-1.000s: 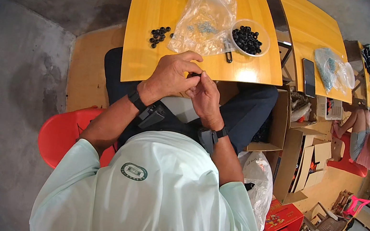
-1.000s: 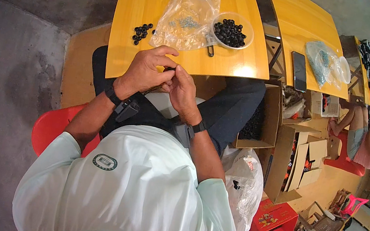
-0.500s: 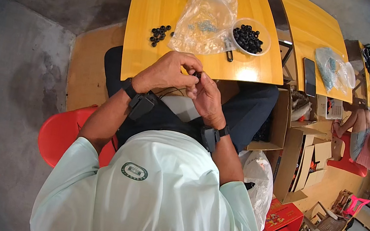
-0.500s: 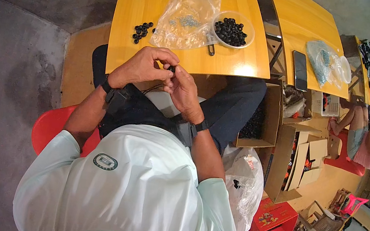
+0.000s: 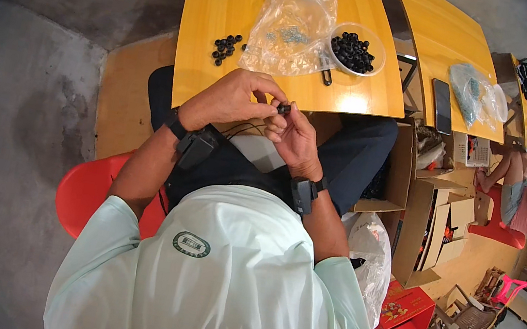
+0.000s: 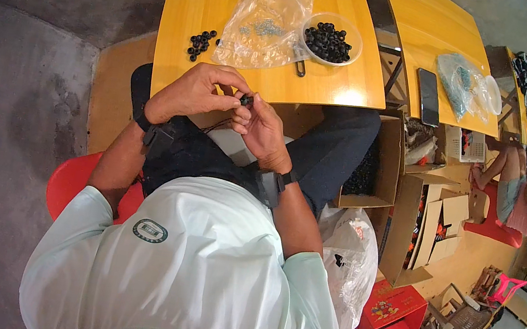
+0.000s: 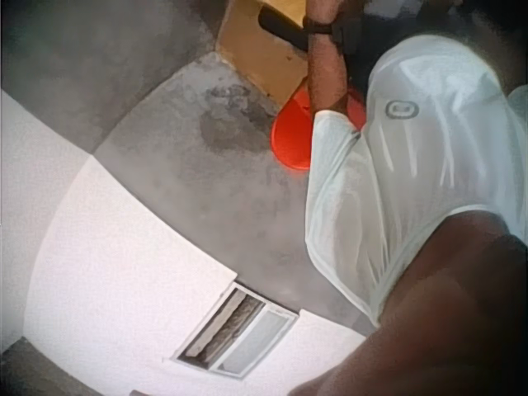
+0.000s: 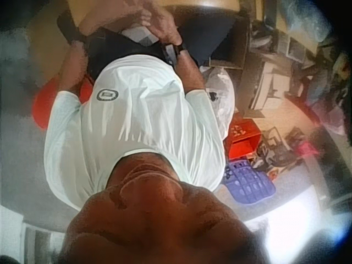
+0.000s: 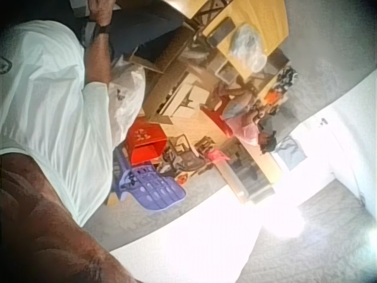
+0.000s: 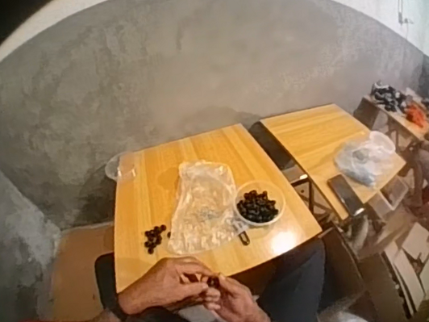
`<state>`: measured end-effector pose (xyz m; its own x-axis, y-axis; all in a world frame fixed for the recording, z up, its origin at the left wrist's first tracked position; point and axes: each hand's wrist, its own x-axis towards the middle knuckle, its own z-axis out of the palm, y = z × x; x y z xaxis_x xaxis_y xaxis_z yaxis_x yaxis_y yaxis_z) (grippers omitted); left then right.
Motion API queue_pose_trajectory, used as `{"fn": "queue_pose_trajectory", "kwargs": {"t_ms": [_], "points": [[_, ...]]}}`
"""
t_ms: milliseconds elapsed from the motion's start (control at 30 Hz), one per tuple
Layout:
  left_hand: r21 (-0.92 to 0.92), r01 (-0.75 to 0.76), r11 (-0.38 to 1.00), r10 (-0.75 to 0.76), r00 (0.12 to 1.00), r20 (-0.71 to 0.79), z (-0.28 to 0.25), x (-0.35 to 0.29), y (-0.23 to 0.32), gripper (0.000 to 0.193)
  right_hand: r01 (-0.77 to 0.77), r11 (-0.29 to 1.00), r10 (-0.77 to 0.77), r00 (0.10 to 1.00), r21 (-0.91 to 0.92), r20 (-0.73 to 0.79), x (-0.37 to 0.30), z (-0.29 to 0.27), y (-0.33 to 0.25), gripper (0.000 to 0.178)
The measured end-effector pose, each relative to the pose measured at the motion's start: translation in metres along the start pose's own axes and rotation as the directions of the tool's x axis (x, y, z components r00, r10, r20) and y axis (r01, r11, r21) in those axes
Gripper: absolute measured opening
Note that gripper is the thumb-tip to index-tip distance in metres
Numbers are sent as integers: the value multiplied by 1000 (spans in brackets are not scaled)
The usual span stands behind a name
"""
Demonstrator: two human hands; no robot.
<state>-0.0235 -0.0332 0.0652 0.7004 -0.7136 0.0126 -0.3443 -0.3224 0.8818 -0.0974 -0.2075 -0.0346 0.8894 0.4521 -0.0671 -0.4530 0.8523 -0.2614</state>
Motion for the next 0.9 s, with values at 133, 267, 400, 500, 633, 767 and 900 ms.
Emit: {"fn": "queue_pose_trajectory", "kwargs": {"t_ms": [133, 267, 400, 500, 633, 767, 900], "points": [[81, -113, 990, 114, 993, -8, 4, 2, 0, 19, -15, 999, 13, 999, 38, 31, 1, 3, -2, 40], [87, -65, 994, 65, 998, -3, 5, 1, 5, 18, -18, 998, 17, 1000, 60, 18, 1, 4, -1, 42], [81, -59, 995, 58, 998, 12, 7, 3, 5, 19, -22, 993, 16, 999, 120, 48, 0, 2, 0, 43], [58, -83, 995, 82, 996, 19, 8, 5, -1, 20, -20, 990, 14, 999, 138, 45, -1, 5, 0, 42], [56, -119, 991, 118, 993, 13, 9, 6, 0, 21, -3, 987, -5, 999, 162, 49, -1, 5, 1, 38], [-57, 5, 998, -7, 999, -48, 18, 6, 3, 23, 53, 988, -57, 998, 147, 22, -1, 2, -1, 35], [-112, 98, 989, -107, 991, -85, 24, 7, 7, 27, 75, 993, -67, 994, 86, -90, 0, 2, 1, 32]]}}
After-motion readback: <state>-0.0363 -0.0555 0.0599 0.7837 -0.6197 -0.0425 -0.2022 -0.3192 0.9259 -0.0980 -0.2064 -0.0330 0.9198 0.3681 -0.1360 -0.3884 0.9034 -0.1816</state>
